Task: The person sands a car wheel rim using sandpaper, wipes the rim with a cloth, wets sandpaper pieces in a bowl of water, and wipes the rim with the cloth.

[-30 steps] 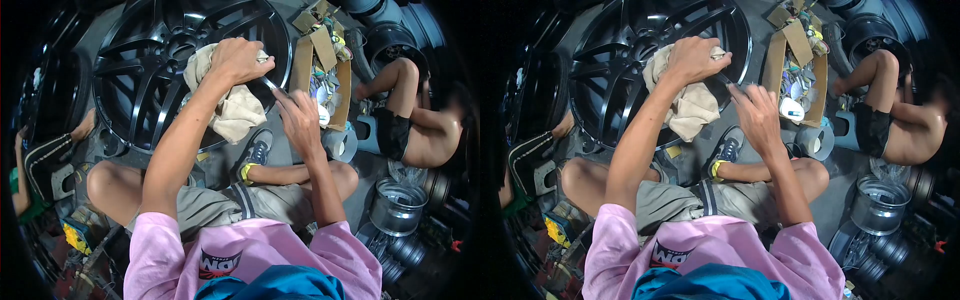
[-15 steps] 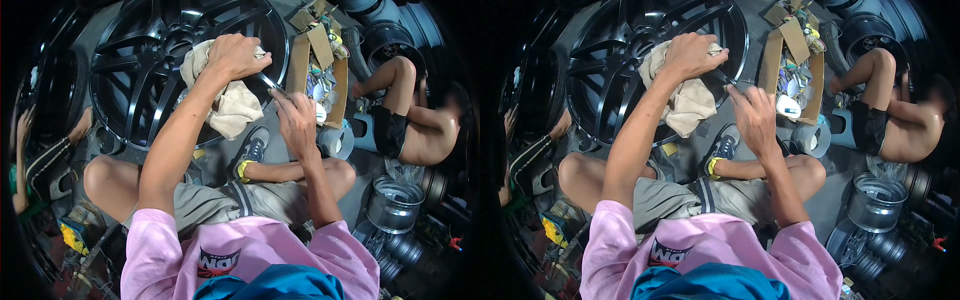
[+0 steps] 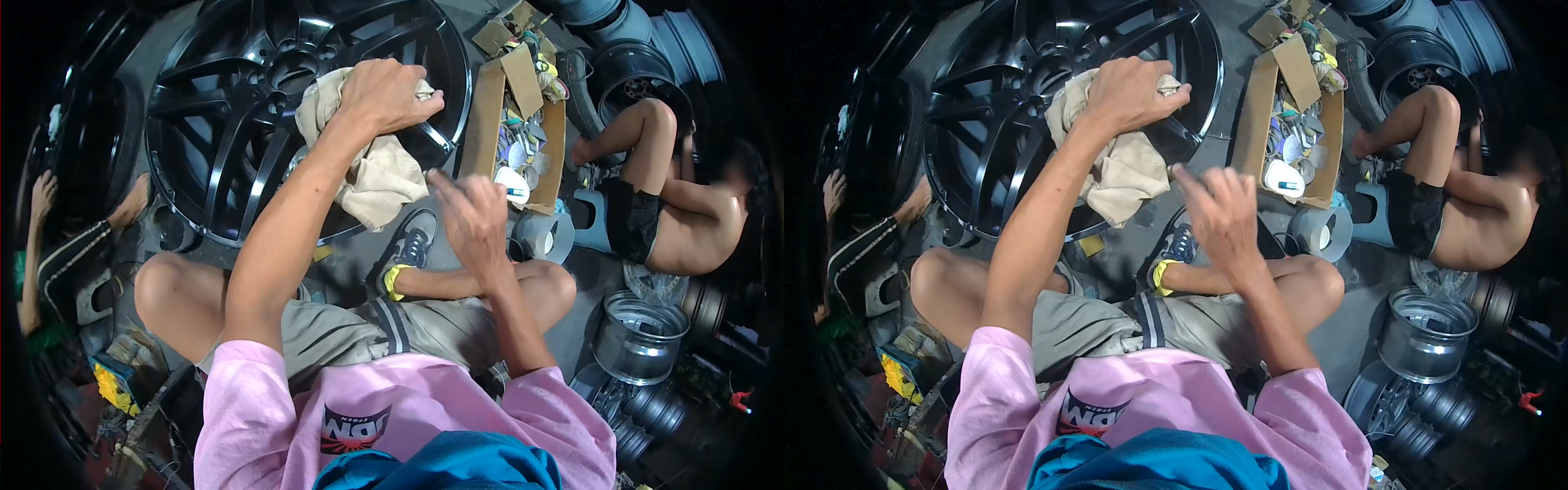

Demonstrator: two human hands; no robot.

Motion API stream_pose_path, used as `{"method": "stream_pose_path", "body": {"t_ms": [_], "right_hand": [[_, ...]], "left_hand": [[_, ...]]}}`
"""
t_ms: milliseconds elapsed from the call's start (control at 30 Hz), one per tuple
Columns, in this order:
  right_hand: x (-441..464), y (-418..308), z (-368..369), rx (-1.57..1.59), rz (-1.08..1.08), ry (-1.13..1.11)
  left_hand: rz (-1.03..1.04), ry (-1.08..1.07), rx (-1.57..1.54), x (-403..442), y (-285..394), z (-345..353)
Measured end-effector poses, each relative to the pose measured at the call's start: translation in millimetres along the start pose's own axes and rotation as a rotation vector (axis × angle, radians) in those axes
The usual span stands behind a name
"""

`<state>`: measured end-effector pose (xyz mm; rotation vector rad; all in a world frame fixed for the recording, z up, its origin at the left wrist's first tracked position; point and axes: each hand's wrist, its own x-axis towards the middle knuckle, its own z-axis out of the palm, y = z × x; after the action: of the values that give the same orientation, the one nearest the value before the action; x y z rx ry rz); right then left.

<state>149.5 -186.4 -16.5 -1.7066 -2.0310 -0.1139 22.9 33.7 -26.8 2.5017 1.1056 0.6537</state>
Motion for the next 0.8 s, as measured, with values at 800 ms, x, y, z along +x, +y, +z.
{"method": "stream_pose_path", "body": {"t_ms": [800], "right_hand": [[25,17,1,-0.066,0.021,0.040]], "left_hand": [[-0.003,-0.002,-0.003,-2,2,0]]}}
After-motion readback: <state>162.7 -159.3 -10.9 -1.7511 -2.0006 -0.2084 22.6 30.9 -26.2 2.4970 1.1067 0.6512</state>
